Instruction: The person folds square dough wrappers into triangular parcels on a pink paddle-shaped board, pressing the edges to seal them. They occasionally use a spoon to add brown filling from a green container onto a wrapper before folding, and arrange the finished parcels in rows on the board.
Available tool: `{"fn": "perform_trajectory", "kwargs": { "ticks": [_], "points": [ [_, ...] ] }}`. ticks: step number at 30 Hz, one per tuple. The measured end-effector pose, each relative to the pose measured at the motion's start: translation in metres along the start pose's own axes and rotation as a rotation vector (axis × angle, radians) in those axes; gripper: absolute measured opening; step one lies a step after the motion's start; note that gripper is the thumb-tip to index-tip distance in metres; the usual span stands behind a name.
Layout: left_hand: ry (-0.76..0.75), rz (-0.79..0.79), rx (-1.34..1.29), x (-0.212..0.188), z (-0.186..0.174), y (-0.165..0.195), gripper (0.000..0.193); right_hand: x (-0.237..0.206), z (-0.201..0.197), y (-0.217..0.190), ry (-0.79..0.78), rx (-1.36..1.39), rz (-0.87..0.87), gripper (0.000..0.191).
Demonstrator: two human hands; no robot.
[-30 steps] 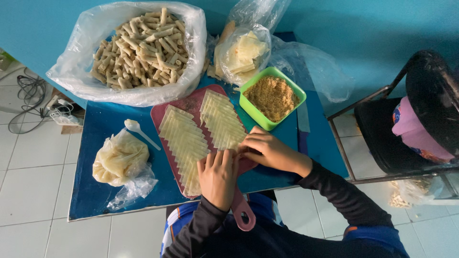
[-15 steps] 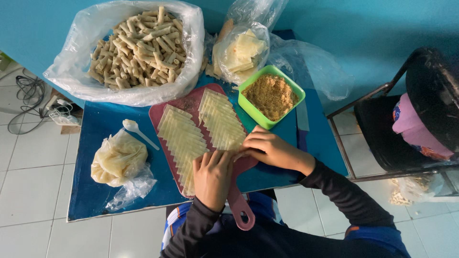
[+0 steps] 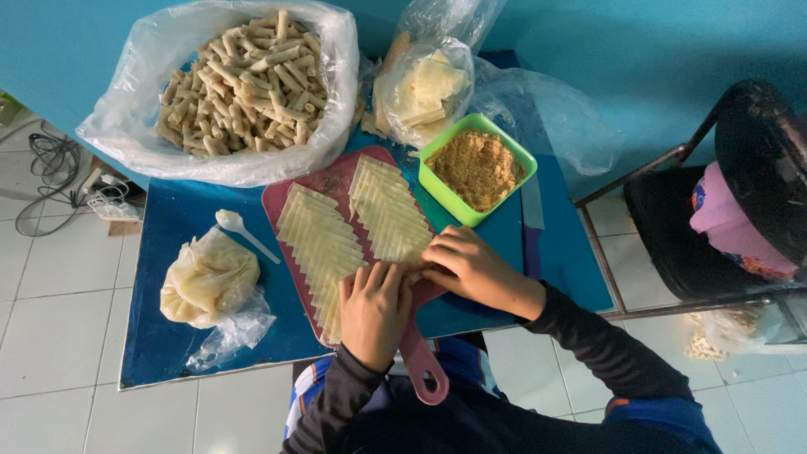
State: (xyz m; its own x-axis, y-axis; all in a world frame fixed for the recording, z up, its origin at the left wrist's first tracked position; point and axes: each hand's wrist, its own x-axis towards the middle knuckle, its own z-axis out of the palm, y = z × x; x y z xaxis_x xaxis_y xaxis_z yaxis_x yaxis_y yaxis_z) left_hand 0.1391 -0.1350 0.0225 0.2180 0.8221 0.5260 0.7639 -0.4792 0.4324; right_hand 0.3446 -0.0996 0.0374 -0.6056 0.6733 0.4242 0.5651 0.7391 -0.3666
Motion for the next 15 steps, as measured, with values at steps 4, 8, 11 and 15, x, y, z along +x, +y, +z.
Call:
{"fn": "perform_trajectory", "kwargs": {
  "ticks": [4,8,11,15],
  "points": [
    [0.003,0.015,-0.014,-0.0015,-0.0002,-0.0026,0.012,0.0024,-0.0065,0.0014,-0.03,0.056,-0.001,0.028],
    [0.011,0.026,-0.006,-0.0017,-0.0014,-0.0012,0.012,0.001,-0.0029,0.0004,0.004,-0.002,-0.003,0.021],
    [0.026,0.035,0.039,-0.0011,-0.0018,0.001,0.013,0.0002,0.0012,-0.0013,0.023,-0.033,-0.01,0.024],
    [0.016,0.04,0.069,0.0,-0.0025,0.002,0.015,0.0008,-0.0028,0.0029,-0.021,0.026,0.002,0.025]
  ]
}}
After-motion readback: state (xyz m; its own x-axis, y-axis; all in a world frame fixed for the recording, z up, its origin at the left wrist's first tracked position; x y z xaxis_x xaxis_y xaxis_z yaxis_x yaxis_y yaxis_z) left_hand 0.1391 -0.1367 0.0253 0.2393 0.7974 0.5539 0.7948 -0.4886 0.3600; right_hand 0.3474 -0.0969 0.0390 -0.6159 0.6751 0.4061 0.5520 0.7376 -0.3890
